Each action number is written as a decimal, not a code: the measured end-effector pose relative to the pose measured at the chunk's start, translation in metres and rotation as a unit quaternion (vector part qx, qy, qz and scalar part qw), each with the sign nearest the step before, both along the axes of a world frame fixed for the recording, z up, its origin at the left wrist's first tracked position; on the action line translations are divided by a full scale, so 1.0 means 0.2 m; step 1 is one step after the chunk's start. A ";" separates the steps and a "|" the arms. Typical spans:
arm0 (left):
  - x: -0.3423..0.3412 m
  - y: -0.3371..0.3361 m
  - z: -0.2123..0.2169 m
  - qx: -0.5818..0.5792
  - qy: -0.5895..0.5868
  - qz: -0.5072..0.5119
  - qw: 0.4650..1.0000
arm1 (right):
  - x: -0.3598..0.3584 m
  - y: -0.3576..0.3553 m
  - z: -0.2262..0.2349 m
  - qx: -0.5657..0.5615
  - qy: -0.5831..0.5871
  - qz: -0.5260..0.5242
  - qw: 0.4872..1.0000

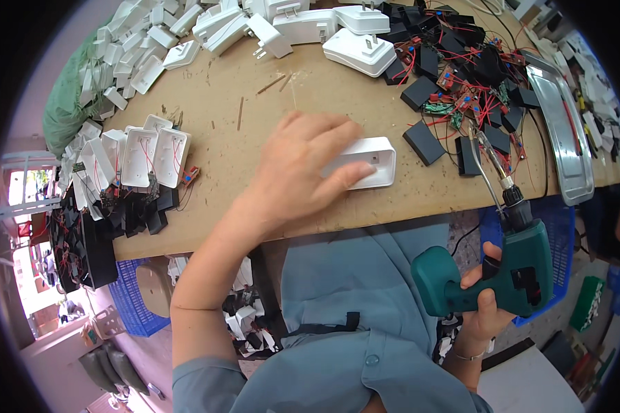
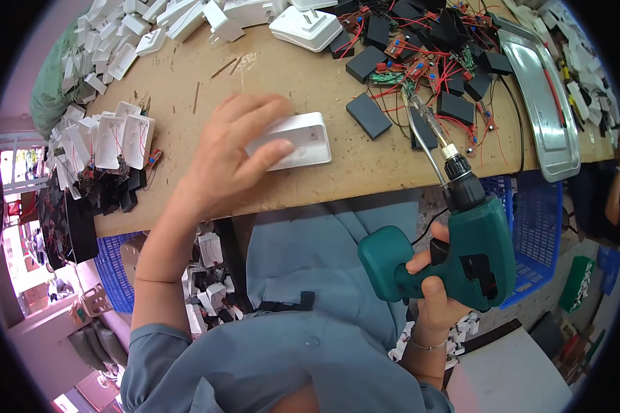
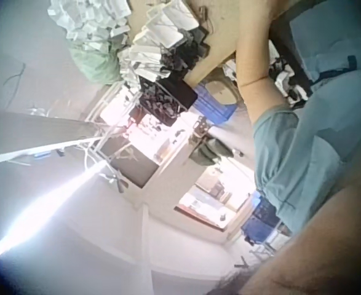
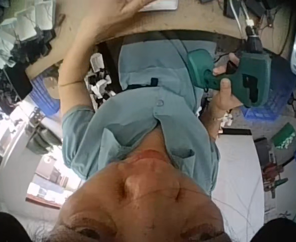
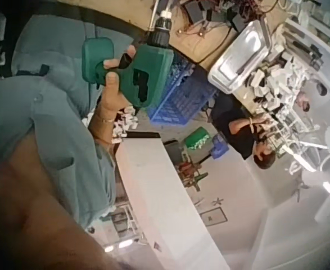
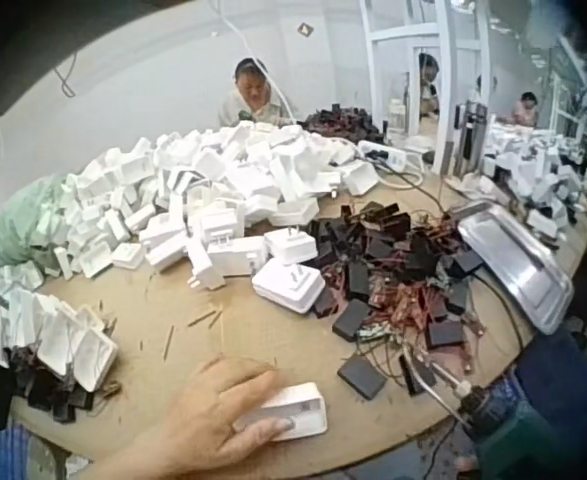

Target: Soldering electronic components and wires inside a white plastic housing at a factory workstation.

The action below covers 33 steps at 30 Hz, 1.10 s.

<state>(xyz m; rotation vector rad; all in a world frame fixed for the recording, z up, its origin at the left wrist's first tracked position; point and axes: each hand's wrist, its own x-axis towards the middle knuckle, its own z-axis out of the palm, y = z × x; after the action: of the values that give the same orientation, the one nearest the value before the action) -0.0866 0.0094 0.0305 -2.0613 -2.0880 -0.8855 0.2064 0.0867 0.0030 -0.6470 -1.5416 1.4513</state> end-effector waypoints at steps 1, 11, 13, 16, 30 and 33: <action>-0.02 0.02 0.01 0.002 -0.001 -0.017 1.000 | 0.01 0.00 0.00 -0.006 -0.002 -0.008 1.000; -0.05 0.59 0.29 0.017 0.495 -0.039 0.868 | 0.00 0.04 0.02 -0.026 0.005 -0.044 0.999; -0.18 0.69 0.14 0.013 0.431 -0.058 0.900 | 0.00 0.03 0.01 -0.026 0.008 -0.044 0.999; -0.23 0.80 0.11 -0.045 0.367 -0.097 0.924 | 0.01 0.06 -0.01 -0.027 0.004 -0.053 0.998; -0.37 0.66 0.01 -0.011 0.221 -0.144 0.964 | 0.01 0.05 -0.01 -0.040 0.015 -0.033 0.999; -0.46 0.52 0.08 0.101 -0.093 -0.067 0.988 | 0.02 0.05 -0.01 -0.041 0.017 -0.027 0.999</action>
<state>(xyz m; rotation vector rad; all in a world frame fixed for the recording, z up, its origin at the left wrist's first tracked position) -0.1795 0.1127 0.0461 -2.1030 -1.8631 -1.2974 0.2101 0.0961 0.0011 -0.7032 -1.4350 1.4839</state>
